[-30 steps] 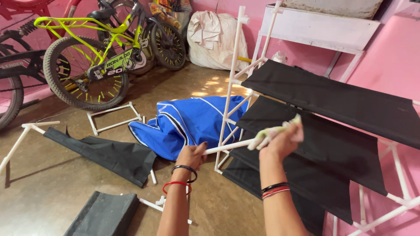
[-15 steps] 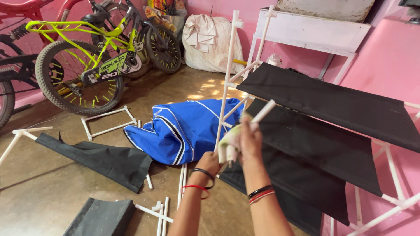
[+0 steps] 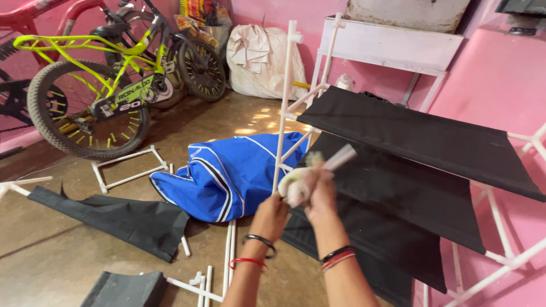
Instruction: The person assembles a white metal shelving unit by connecting rods and joints, then wipes the black fabric shelves with a cloth. The person handles multiple white rods and black fabric pieces during the process.
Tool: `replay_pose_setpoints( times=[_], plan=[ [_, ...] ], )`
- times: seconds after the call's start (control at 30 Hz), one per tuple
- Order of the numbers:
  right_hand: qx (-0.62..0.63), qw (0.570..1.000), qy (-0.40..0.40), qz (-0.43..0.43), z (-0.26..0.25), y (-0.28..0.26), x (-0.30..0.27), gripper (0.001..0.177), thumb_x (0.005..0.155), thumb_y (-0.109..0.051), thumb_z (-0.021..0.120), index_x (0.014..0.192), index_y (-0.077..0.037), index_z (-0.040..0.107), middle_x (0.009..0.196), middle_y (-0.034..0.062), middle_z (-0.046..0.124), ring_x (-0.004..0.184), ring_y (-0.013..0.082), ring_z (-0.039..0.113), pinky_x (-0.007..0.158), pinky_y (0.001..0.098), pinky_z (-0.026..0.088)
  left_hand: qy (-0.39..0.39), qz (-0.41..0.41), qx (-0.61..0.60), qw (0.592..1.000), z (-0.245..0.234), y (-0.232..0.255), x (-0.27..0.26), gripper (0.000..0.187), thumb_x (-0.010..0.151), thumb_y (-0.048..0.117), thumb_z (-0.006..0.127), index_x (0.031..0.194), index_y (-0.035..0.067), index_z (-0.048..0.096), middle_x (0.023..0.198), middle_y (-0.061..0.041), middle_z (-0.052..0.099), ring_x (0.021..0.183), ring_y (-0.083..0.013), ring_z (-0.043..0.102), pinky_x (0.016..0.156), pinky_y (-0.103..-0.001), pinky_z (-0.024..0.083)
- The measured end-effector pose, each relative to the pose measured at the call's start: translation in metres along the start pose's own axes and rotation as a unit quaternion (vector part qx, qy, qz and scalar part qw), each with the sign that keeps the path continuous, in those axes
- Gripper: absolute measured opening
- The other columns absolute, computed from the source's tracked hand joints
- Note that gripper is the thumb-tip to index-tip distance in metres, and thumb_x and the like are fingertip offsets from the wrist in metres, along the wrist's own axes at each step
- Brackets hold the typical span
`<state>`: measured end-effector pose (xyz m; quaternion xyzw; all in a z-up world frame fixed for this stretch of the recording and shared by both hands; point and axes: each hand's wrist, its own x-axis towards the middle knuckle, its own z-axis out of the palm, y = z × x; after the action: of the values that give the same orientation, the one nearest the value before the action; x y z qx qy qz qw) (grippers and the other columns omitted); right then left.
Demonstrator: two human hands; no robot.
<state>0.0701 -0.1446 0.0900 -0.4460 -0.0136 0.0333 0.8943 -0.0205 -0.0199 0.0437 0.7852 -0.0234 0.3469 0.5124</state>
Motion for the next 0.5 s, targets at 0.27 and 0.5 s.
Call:
replay_pose_setpoints(
  times=[0.27,0.5],
  plan=[
    [-0.105,0.989,-0.103,0.032,-0.012,-0.037,-0.01,0.055,0.098,-0.055,0.053,0.109,-0.003,0.067,0.089,0.0064,0.072,0.076,0.0203,0.07,0.061,0.037,0.057,-0.216,-0.162,-0.106,0.957,-0.008,-0.039,0.005,0.022,0.103,0.011,0.056,0.1,-0.007,0.067,0.078,-0.013,0.068,0.063,-0.0213,0.063,0.056,-0.036,0.05],
    [0.01,0.995,-0.089,-0.055,-0.026,-0.07,-0.016,0.056,0.102,-0.055,0.052,0.104,0.0,0.065,0.096,0.0157,0.071,0.085,0.0274,0.071,0.073,0.0423,0.061,-0.292,-0.285,-0.212,0.888,-0.007,-0.026,0.004,0.023,0.099,0.016,0.051,0.099,0.002,0.069,0.069,-0.002,0.056,0.055,-0.0148,0.056,0.05,-0.031,0.05]
  ],
)
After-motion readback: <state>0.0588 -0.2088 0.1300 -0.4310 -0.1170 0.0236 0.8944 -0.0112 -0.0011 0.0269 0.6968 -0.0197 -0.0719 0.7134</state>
